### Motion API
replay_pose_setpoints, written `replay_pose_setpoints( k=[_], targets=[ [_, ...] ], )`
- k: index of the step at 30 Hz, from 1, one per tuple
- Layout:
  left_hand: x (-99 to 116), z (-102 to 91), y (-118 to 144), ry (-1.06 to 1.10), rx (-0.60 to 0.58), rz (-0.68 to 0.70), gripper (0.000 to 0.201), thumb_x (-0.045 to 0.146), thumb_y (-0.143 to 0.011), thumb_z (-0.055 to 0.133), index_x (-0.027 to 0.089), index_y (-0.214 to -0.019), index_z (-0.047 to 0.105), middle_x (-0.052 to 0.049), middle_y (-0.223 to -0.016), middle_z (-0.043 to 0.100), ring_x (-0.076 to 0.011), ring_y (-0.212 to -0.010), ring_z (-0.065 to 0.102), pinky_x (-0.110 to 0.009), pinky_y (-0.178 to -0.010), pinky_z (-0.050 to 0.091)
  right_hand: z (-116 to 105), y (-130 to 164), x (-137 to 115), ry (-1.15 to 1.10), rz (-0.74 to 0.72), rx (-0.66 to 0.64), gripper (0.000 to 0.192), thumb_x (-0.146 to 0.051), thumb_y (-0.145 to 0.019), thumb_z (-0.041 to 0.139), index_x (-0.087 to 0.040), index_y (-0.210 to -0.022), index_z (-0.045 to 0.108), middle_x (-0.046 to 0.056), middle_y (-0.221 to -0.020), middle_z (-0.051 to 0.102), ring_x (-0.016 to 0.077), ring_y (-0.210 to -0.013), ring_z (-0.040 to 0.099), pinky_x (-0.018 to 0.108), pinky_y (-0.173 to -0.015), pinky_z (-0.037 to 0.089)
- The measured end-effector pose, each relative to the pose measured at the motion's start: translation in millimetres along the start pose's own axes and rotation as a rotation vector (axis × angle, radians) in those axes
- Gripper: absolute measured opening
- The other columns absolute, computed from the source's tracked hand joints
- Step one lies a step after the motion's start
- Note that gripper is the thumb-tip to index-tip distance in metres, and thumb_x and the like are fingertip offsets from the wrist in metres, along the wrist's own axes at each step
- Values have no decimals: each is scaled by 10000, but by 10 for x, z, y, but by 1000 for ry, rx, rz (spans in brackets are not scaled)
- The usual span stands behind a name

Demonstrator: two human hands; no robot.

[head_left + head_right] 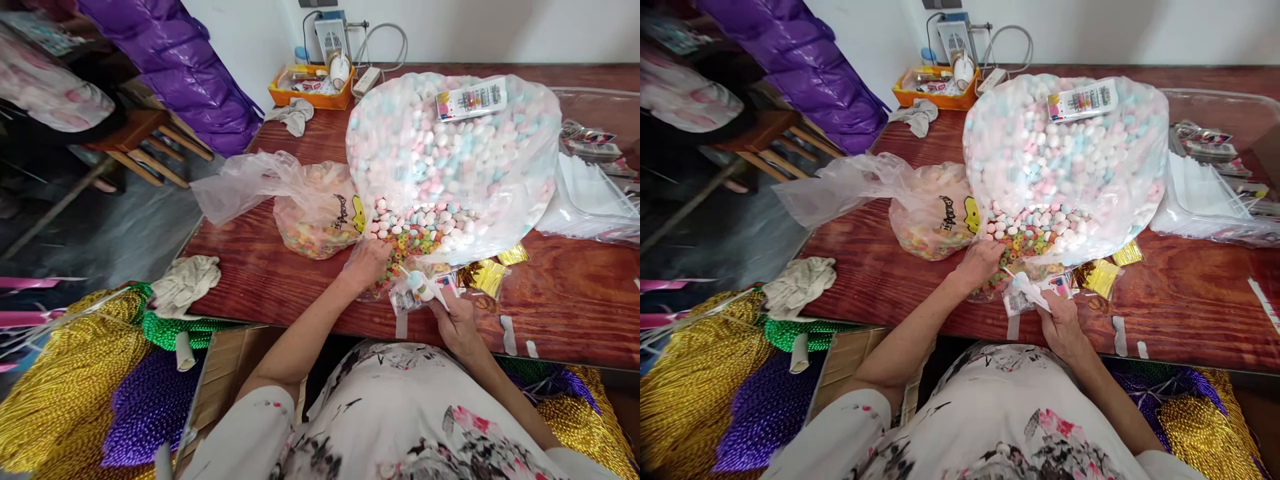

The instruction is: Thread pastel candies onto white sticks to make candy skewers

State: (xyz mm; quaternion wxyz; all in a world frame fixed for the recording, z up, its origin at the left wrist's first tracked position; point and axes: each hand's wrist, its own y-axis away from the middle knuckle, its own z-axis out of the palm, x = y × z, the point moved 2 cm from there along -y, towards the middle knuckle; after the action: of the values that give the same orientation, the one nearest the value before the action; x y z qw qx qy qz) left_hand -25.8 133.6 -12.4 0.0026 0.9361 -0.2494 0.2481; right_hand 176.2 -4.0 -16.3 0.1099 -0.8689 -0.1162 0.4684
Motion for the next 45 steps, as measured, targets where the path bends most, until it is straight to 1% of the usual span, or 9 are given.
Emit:
replay_pose_setpoints(
  k=[4, 8, 15, 21, 26, 29, 34, 39, 45],
  targets=[
    [19, -113, 202, 956, 331, -256, 110, 229, -793, 743, 165, -877, 773, -54, -847, 760, -196, -760, 716, -360, -745, 606, -29, -18, -82, -62, 47, -14, 225, -293, -1025, 458, -217, -909, 635, 4, -719, 588, 162, -617, 496, 285, -603, 421],
    [241, -213, 416, 1472, 376, -372, 212, 286, -612, 912, 183, -754, 794, -51, -894, 772, -179, -785, 733, -324, -757, 621, 20, -93, -200, -94, 17, -63, 256, -306, -1021, 452, -220, -809, 569, -9, -675, 529, 155, -595, 457, 276, -581, 390],
    [424, -218, 560, 1399, 570, -279, 180, 291, -649, 911, 202, -702, 763, -40, -902, 771, -190, -833, 742, -377, -847, 618, 135, -121, -236, -94, 52, -131, 241, -288, -1015, 447, -216, -814, 559, -1, -692, 510, 164, -629, 439, 284, -600, 373],
    [348, -148, 595, 1051, 760, -37, 145, 161, -749, 837, 229, -846, 752, -6, -905, 783, -171, -861, 750, -339, -832, 618, 180, -79, -305, -289, 119, -22, 213, -301, -1019, 484, -201, -901, 630, 2, -756, 567, 155, -684, 502, 275, -666, 434],
    [412, -182, 667, 519, 749, 235, 193, 99, -843, 727, 238, -974, 755, -40, -1049, 785, -194, -989, 748, -378, -905, 620, 338, -70, -341, -380, 153, -12, 256, -311, -1011, 508, -184, -815, 614, -28, -670, 472, 121, -607, 410, 254, -599, 386],
    [519, -209, 724, 443, 677, 336, 316, 97, -892, 662, 273, -1145, 732, -59, -1163, 765, -235, -1152, 706, -431, -1007, 589, 401, -76, -259, -447, 211, 25, 296, -365, -1003, 526, -187, -781, 607, -22, -653, 477, 135, -628, 440, 263, -603, 403],
    [537, -293, 695, 1057, 681, -13, 546, 264, -932, 665, 381, -1442, 512, -65, -1344, 681, -231, -1086, 730, -385, -877, 639, 385, -71, -158, -464, 195, 39, 295, -370, -1002, 533, -190, -789, 628, -11, -670, 528, 143, -633, 479, 279, -630, 445],
    [596, -205, 615, 1436, 264, -310, 340, 465, -850, 744, 177, -1027, 785, -115, -998, 791, -255, -959, 747, -373, -854, 613, 344, -101, -211, -371, 30, 30, 230, -269, -1014, 497, -191, -859, 648, 9, -751, 595, 143, -685, 526, 273, -689, 477],
    [669, -121, 609, 1538, 359, -361, 275, 442, -780, 809, 192, -893, 798, -72, -851, 791, -229, -855, 748, -377, -851, 597, 327, -61, -153, -331, 24, -28, 196, -255, -1005, 512, -207, -861, 637, -17, -649, 515, 136, -600, 478, 255, -611, 439]
  ],
)
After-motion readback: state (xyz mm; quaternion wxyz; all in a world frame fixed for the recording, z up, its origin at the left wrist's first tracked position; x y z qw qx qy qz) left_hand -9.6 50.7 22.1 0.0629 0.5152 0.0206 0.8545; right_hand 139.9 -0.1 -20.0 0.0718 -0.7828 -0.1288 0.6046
